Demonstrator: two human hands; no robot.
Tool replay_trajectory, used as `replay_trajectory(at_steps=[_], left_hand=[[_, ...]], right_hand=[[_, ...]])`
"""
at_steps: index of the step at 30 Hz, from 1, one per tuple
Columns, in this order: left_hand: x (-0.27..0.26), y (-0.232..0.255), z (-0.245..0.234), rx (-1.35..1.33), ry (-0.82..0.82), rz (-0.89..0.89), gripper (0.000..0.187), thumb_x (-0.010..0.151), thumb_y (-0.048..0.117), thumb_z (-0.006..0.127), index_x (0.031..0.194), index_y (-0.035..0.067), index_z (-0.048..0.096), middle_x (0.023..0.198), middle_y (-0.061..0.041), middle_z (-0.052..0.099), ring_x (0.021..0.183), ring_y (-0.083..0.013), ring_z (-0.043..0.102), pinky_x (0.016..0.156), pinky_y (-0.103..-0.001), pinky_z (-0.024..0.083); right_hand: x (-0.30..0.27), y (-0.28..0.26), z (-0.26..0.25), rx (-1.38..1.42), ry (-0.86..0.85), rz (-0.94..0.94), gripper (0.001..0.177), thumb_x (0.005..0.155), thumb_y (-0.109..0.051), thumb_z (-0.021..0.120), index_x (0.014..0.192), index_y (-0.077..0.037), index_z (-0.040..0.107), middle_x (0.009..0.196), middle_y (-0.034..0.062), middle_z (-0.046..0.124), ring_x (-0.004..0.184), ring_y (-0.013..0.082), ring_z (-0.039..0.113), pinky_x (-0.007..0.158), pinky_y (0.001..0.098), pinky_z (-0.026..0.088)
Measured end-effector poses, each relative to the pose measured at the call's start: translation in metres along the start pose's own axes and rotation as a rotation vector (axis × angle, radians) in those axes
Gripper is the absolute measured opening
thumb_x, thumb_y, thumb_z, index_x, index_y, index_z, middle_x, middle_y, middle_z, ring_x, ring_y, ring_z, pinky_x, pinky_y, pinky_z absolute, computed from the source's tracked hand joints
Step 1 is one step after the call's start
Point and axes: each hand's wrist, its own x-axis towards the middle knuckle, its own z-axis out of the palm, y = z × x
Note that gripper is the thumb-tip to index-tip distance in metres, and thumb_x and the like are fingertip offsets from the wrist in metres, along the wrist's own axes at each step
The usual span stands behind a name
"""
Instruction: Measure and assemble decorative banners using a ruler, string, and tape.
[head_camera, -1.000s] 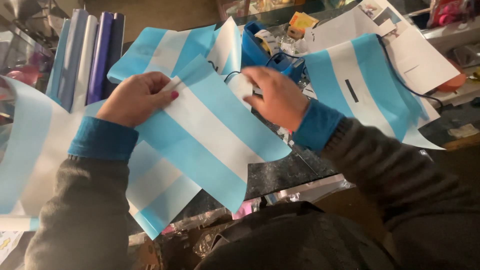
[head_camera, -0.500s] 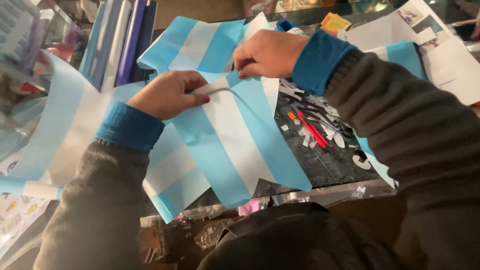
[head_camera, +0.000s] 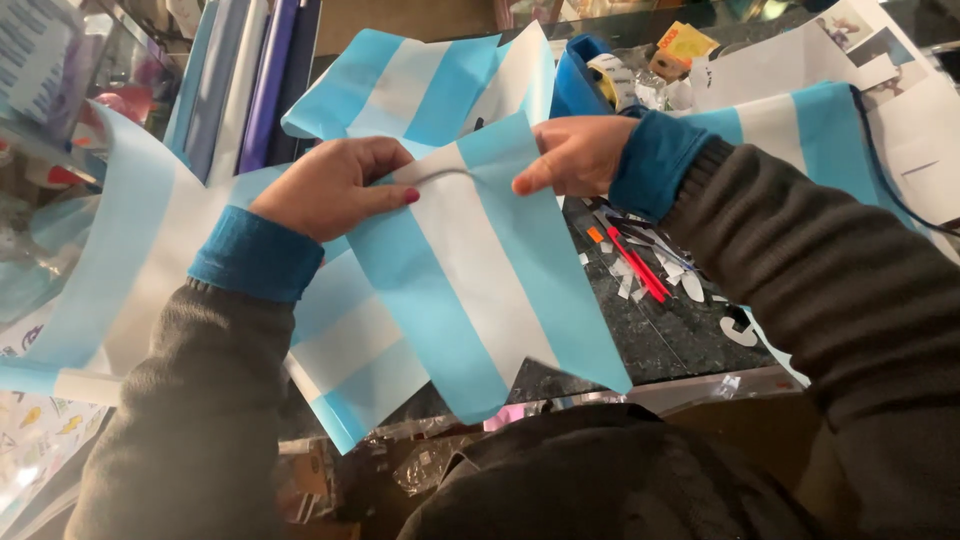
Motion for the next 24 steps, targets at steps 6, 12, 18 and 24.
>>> replay_trajectory(at_steps=[6,12,18,24], left_hand=[[0.0,-0.006,0.0,0.023,-0.012,-0.031,0.026,0.091,0.023,0.072,0.108,0.003,0.072,0.09,-0.005,0.075,0.08,-0.0121,0.066,0.075,-0.03,0.056],[0.003,-0.002,0.005,0.15,-0.024,-0.089,0.027,0.091,0.025,0.071,0.108,0.004,0.072,0.087,-0.008,0.075,0.077,-0.0167,0.067,0.073,-0.034,0.055],[0.005,-0.011,0.001,0.228,-0.026,-0.082,0.031,0.089,0.028,0.072,0.108,0.003,0.073,0.09,-0.012,0.076,0.08,-0.0214,0.071,0.075,-0.037,0.056],[0.007,-0.018,-0.003,0.326,0.02,-0.104,0.043,0.083,0.036,0.077,0.109,0.002,0.073,0.092,-0.016,0.075,0.082,-0.0278,0.072,0.077,-0.039,0.057]], right_hand=[[-0.001,0.012,-0.03,-0.187,0.034,0.005,0.044,0.097,-0.011,0.074,0.134,0.007,0.059,0.096,0.0096,0.063,0.069,0.0152,0.054,0.062,0.0293,0.046],[-0.014,-0.035,0.002,-0.811,0.348,-0.161,0.029,0.094,-0.022,0.072,0.118,-0.006,0.073,0.084,-0.0015,0.07,0.072,0.0034,0.06,0.062,0.0214,0.047],[-0.008,-0.026,-0.01,-0.966,0.368,-0.266,0.023,0.089,-0.024,0.076,0.099,-0.003,0.078,0.079,0.0017,0.076,0.071,0.0064,0.068,0.066,0.0251,0.053],[-0.015,-0.039,-0.014,-1.124,0.403,-0.198,0.023,0.093,-0.025,0.074,0.098,-0.003,0.077,0.079,0.0053,0.075,0.069,0.0122,0.067,0.065,0.0296,0.052]])
